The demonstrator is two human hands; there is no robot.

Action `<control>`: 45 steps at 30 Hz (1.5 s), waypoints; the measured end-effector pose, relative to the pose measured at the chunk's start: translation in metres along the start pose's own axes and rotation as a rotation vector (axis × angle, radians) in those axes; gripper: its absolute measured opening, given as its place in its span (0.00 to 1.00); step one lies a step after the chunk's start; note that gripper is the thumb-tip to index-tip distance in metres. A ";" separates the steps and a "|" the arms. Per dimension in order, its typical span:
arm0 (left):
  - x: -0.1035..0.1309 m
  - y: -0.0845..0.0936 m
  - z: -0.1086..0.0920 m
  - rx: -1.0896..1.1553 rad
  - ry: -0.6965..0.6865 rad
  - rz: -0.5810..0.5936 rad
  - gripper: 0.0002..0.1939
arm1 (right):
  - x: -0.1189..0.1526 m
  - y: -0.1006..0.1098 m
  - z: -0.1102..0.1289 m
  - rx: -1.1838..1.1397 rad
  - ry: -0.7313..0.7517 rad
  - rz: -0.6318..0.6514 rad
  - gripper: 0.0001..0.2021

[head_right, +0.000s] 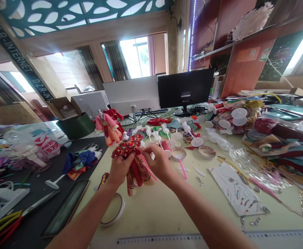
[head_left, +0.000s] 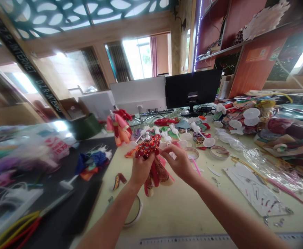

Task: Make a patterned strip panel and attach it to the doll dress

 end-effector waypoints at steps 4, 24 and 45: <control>0.001 -0.001 0.000 -0.015 0.013 -0.004 0.03 | 0.003 -0.001 0.004 0.048 0.035 -0.007 0.07; 0.007 -0.010 -0.002 0.076 0.008 0.037 0.05 | 0.007 -0.017 0.014 -0.009 0.029 0.028 0.05; 0.012 -0.017 0.012 0.184 0.049 0.207 0.09 | 0.011 -0.018 0.021 -0.084 0.077 0.011 0.09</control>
Point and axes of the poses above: each hand's wrist, its own x-axis away from the middle knuckle, its own y-axis out of the back of the hand, z = x × y, the point moved 10 cm from there along -x, towards the middle knuckle, and after that the axes turned 4 degrees about -y, right-handed, at the moved point
